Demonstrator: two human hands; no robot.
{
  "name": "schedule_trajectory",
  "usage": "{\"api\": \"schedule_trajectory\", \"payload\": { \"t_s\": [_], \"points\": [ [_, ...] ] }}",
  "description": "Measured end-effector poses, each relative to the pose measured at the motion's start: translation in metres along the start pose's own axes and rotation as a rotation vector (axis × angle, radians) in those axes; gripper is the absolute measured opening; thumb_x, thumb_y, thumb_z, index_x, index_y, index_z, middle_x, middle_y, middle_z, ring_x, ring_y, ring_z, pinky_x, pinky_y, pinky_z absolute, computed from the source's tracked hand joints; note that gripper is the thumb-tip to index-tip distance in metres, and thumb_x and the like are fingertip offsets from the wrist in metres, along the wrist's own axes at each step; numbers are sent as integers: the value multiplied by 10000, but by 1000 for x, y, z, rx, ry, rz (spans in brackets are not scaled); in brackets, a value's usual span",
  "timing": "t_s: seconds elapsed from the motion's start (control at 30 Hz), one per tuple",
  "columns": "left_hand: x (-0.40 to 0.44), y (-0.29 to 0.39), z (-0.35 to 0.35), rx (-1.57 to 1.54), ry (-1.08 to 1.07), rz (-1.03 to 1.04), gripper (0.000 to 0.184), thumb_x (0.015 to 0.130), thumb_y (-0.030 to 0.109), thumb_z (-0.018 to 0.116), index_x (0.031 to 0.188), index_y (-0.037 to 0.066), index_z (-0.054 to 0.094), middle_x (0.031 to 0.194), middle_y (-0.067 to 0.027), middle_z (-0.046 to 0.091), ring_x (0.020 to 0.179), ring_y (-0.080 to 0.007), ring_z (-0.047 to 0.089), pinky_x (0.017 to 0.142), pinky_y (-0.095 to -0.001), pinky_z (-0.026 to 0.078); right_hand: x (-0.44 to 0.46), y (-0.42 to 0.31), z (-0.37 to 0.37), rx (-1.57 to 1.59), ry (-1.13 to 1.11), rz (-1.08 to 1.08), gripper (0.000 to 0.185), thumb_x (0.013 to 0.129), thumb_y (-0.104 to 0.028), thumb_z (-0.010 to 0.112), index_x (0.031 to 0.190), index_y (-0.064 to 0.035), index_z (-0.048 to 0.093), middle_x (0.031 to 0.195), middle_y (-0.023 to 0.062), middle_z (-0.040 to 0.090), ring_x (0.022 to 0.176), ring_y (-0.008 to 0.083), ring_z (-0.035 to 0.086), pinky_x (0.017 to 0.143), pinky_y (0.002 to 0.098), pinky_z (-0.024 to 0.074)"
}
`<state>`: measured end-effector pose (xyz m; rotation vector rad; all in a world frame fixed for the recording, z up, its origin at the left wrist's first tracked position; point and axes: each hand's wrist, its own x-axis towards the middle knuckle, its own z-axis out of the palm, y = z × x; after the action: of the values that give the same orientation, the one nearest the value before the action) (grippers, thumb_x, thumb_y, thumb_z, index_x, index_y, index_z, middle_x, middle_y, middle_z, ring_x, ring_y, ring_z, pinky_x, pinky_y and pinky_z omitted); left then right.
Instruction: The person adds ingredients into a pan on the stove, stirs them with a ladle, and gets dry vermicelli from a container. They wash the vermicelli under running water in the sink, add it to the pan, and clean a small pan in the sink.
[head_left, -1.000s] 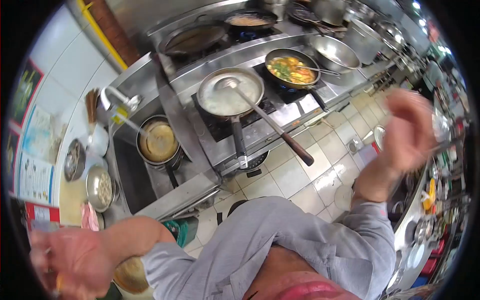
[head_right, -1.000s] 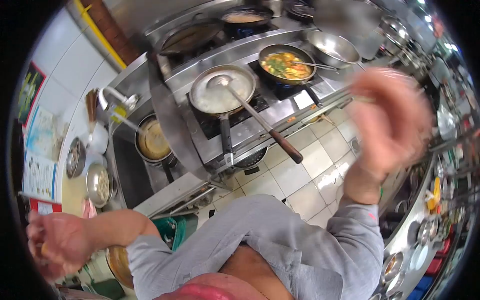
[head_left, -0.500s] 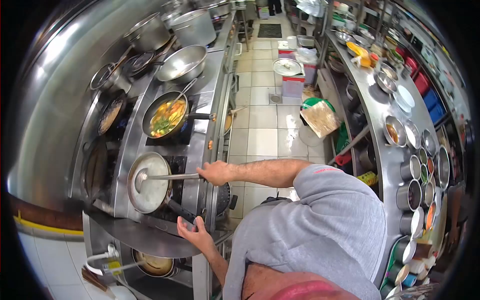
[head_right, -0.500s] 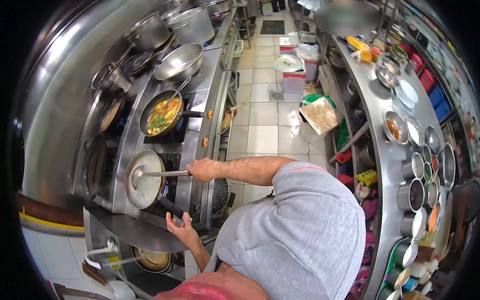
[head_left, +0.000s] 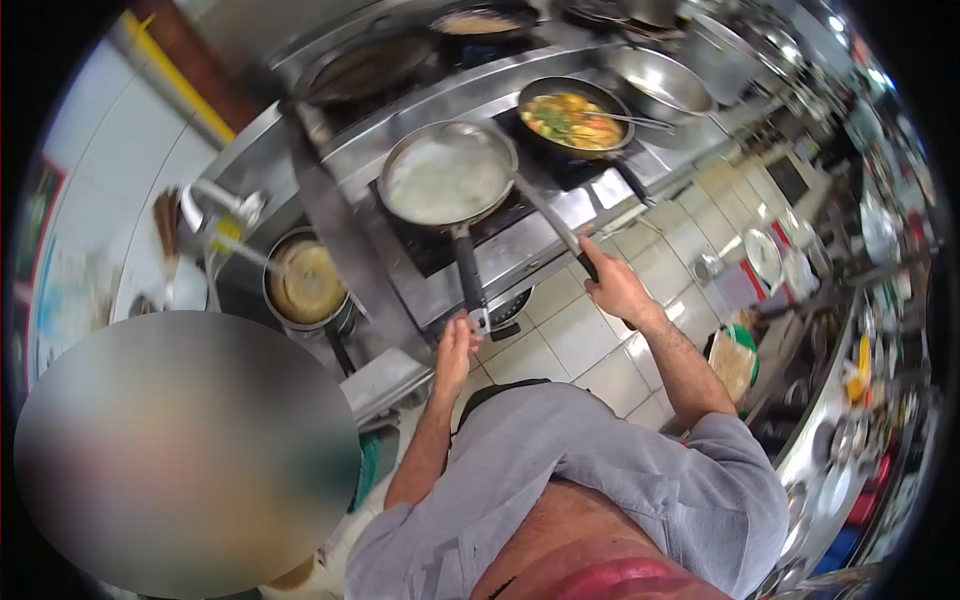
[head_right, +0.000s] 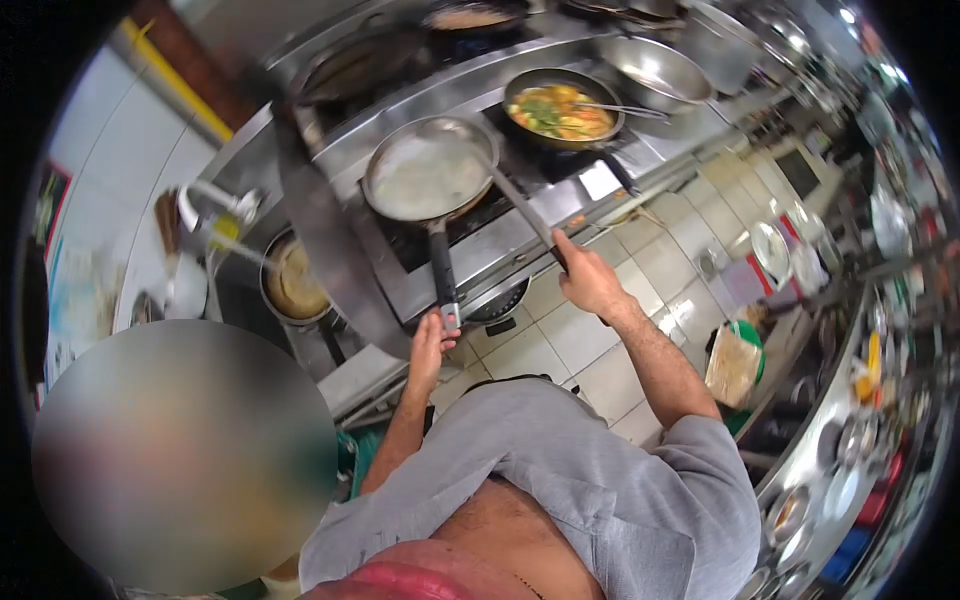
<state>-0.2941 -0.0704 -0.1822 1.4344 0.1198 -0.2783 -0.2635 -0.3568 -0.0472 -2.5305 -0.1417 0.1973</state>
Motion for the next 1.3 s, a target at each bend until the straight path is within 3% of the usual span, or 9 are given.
{"api": "schedule_trajectory", "payload": {
  "t_s": [0.1, 0.37, 0.7, 0.8, 0.9, 1.03, 1.17, 1.27, 1.3],
  "points": [
    [-11, -28, -16, 258, -71, -58, 477, 907, 400, 469, 1227, 47, 447, 1030, -52, 575, 859, -143, 561, 751, -281, 452, 19, -17, 12, 440, -115, 197, 574, 758, -44, 560, 1275, 26, 321, 823, 157, 587, 579, 225, 583, 529, 339, 486],
    [-39, -75, -73, 623, -289, -283, 583, 821, 429, 582, 1214, 16, 459, 1149, -162, 554, 1086, -235, 513, 907, -316, 395, 32, -48, 3, 1816, -529, 422, 123, 800, -20, 533, 819, -56, 417, 642, 33, 472, 431, 83, 404, 340, 222, 304],
    [-133, -260, -201, 684, 136, -973, 434, 783, 389, 567, 1067, 62, 535, 880, -82, 569, 749, -190, 559, 548, -359, 457, 4, -23, 0, 1106, -258, 191, 648, 735, 1, 573, 1314, -16, 281, 635, 42, 482, 416, 121, 458, 357, 265, 371],
    [-162, -243, -189, 483, 283, -896, 377, 784, 356, 562, 1032, 71, 553, 864, -70, 557, 733, -184, 543, 559, -345, 453, 8, -14, -6, 833, -192, 118, 699, 730, 4, 560, 1353, -21, 247, 662, 48, 499, 436, 109, 476, 375, 258, 382],
    [-157, -236, -183, 439, 307, -880, 355, 785, 338, 565, 1018, 69, 556, 855, -62, 549, 718, -175, 526, 574, -334, 450, 22, 2, -12, 186, -25, -42, 689, 712, 15, 541, 1346, -39, 275, 817, 210, 592, 716, 312, 608, 648, 381, 473],
    [-141, -253, -175, 537, 399, -522, 364, 762, 374, 564, 811, 17, 614, 818, -161, 622, 815, -272, 593, 723, -362, 464, 41, 10, 3, 42, 26, -72, 691, 714, -7, 541, 1346, -40, 265, 897, 272, 584, 882, 417, 570, 767, 427, 447],
    [-108, -233, -162, 608, 373, -543, 441, 783, 409, 543, 939, 2, 608, 953, -180, 619, 913, -315, 581, 805, -357, 451, 32, -42, 23, 886, -178, 249, 591, 742, -41, 565, 1283, 26, 337, 638, 35, 493, 456, 104, 464, 355, 254, 362],
    [-104, -281, -180, 936, 261, -192, 455, 779, 422, 539, 929, -2, 607, 968, -192, 610, 923, -323, 577, 807, -368, 448, 36, -55, 17, 1514, -412, 360, 409, 790, -44, 532, 1175, 32, 419, 592, 15, 445, 446, 85, 419, 362, 229, 346],
    [-106, -253, -169, 741, 301, -485, 459, 779, 423, 535, 932, -4, 607, 996, -200, 599, 945, -327, 569, 818, -373, 446, 38, -44, 15, 1832, -614, 387, 219, 826, -44, 500, 1030, 28, 462, 602, 3, 415, 449, 58, 380, 365, 199, 325]
  ]
}}
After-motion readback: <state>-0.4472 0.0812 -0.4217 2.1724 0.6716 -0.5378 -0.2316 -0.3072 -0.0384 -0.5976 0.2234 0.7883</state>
